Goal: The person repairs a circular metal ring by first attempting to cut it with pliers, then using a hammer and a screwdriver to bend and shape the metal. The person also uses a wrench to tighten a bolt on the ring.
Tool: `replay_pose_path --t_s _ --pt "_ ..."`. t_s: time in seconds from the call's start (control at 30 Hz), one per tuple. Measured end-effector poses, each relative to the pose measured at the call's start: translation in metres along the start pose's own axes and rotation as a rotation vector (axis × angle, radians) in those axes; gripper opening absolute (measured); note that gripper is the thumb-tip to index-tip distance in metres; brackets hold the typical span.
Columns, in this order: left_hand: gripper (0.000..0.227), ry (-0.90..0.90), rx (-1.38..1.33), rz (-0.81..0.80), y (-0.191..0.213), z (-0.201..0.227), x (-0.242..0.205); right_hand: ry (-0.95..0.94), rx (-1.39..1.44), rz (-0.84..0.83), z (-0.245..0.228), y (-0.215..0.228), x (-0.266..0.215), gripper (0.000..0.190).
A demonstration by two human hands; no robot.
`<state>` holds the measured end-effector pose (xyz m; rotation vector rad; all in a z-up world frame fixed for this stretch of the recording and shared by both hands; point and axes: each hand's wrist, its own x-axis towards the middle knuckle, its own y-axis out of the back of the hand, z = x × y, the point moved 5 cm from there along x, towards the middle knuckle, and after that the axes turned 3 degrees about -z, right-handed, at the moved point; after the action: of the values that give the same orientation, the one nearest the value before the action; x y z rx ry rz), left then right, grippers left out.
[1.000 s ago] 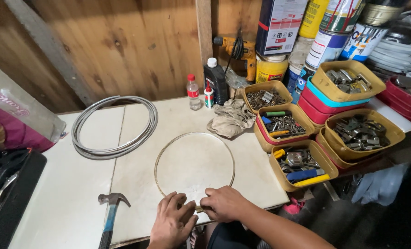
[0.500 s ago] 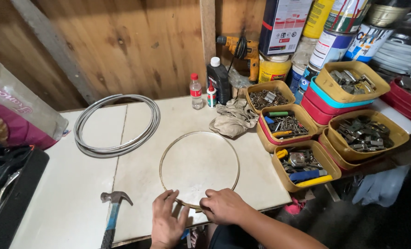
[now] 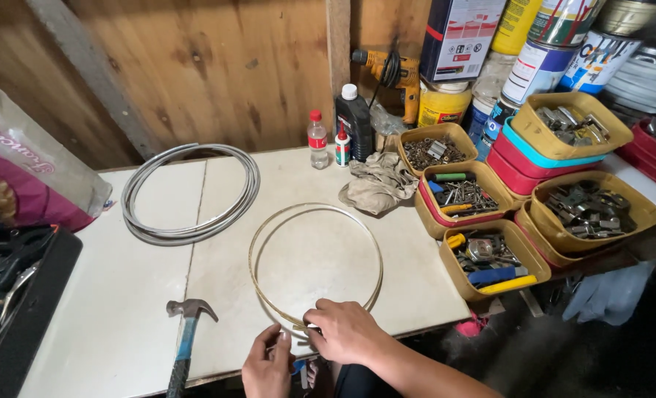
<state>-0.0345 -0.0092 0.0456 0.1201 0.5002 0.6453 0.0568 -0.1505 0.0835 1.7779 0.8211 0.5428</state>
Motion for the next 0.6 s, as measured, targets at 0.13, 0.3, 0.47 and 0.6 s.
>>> replay_pose_path --t_s 0.13,0.3,0.47,0.6 --pt "0.040 -0.010 0.080 0.000 -0.004 -0.018 0.017 -0.057 -0.010 -0.115 -0.004 -0.004 0.003 0.024" --pt "0.044 -0.416 0.227 0.099 0.001 -0.037 0.020 -0.038 -0.049 -0.053 0.002 -0.015 0.003 0.023" --pt "0.040 -0.442 0.354 0.117 0.011 -0.055 0.018 -0.045 -0.066 -0.079 0.014 -0.023 0.011 0.024" --pt "0.035 -0.356 0.464 0.090 0.020 -0.063 0.022 -0.033 -0.089 -0.021 0.018 -0.033 0.016 0.025"
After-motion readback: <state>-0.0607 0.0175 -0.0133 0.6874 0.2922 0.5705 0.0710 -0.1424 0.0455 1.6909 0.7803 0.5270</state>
